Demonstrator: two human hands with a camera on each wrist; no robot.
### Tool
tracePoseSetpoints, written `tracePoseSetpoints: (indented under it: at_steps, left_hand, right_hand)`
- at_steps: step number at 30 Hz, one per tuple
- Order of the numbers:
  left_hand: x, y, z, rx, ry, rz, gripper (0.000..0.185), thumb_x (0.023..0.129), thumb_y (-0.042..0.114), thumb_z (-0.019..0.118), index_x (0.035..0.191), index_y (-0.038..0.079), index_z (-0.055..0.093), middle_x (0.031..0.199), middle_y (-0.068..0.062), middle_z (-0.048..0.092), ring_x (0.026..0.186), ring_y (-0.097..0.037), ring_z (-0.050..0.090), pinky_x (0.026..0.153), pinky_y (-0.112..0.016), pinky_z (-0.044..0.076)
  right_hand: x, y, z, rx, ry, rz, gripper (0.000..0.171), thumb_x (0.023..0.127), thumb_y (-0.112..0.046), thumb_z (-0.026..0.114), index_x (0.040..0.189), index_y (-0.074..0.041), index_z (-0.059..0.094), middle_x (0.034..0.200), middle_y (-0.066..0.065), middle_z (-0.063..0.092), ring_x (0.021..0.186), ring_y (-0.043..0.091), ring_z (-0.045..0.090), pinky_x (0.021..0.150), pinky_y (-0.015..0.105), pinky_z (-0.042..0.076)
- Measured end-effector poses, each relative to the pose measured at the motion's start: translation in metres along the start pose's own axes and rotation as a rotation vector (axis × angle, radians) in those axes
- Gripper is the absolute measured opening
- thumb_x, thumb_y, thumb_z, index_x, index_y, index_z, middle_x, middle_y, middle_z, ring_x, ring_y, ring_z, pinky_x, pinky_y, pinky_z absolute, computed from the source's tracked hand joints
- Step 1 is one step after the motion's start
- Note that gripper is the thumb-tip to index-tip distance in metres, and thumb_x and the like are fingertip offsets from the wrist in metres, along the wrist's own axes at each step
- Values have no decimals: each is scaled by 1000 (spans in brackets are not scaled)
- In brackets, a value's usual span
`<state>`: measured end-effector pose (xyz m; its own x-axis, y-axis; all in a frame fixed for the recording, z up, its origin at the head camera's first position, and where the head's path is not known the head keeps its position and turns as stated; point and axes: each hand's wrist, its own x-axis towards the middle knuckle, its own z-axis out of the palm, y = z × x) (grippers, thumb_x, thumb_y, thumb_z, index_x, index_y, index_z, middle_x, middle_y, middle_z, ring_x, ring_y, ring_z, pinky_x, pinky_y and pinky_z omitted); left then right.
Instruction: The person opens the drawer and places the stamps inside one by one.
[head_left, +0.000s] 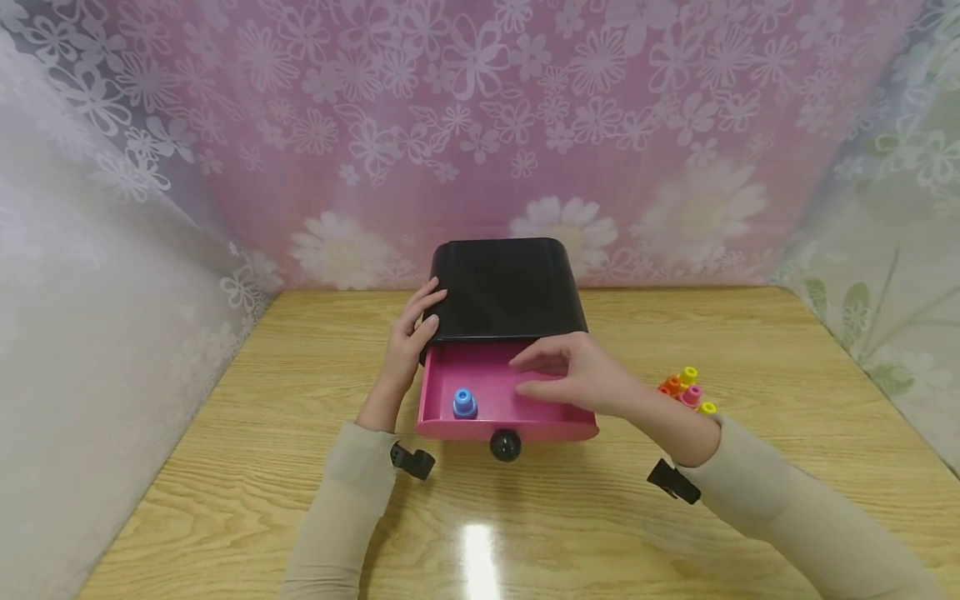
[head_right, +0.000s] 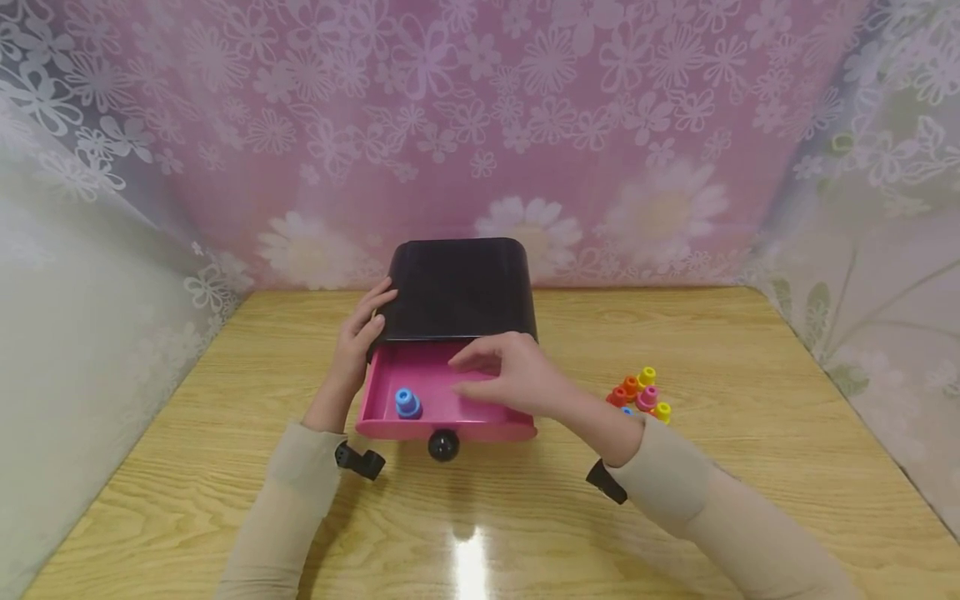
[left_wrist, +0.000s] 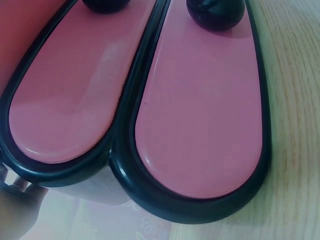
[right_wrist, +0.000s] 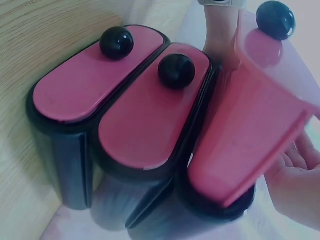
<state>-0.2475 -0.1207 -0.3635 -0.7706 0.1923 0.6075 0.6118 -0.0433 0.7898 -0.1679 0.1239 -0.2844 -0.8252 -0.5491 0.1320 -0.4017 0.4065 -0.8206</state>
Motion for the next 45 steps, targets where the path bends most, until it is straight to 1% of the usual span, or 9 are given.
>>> tracePoseSetpoints:
  at_steps: [7,14,18,21,25,28,32,39,45]
  left_hand:
    - [1,1,1,7,-10,-1,47,89,24,47,124,-7,46,140,-13,30,130,-16,19,102,-47,13]
    - [4,2,0,21,2,-4,56,88,36,49,123,-7,46,139,-12,30,129,-15,20,102,-45,14]
    - [4,2,-1,23,4,-2,56,87,36,49,123,-8,46,139,-14,31,129,-16,21,102,-46,14]
    - [5,3,-1,14,-2,6,50,88,27,48,123,-9,46,139,-14,30,130,-17,20,102,-46,13]
    - [6,3,0,10,-5,11,47,88,22,47,123,-9,46,139,-14,30,130,-17,20,102,-44,14]
    - [5,2,0,14,1,1,54,88,33,49,123,-8,46,139,-13,31,129,-16,21,102,-43,14]
    - [2,0,1,18,7,-11,63,86,43,50,122,-9,47,139,-13,31,129,-15,21,102,-44,15]
    - [-2,3,2,1,-5,-9,44,89,19,46,123,-9,46,139,-15,30,130,-18,20,103,-44,14]
    - [0,22,6,18,-3,-17,38,88,1,40,121,-15,42,138,-24,26,130,-27,18,102,-46,14]
  right_hand:
    - [-18,8,-20,26,28,68,35,76,-17,69,105,1,62,104,11,61,98,25,58,82,34,45]
    - [-37,20,-40,-8,92,66,32,78,-16,67,105,1,62,103,12,61,97,22,59,80,30,46]
    - [-49,26,-49,-43,124,119,33,80,-18,65,107,1,61,105,12,61,101,25,57,79,29,46]
    - [-59,31,-56,-68,159,183,35,82,-24,63,110,-2,60,108,11,60,101,22,56,75,26,48]
    - [-70,39,-66,-55,202,216,36,83,-24,62,111,-2,59,109,14,59,88,12,60,61,26,49]
    - [-79,48,-71,-44,226,205,34,83,-20,61,110,1,59,105,6,61,81,5,60,59,26,49]
    - [-92,62,-75,-75,252,198,32,84,-18,60,108,2,59,99,-10,62,86,1,59,68,20,48]
    - [-113,88,-85,-121,281,269,34,85,-20,60,111,2,57,99,-12,61,86,-4,56,69,14,43]
    - [-124,105,-93,-164,307,320,38,85,-24,59,112,3,57,101,-9,60,85,-9,53,67,14,43]
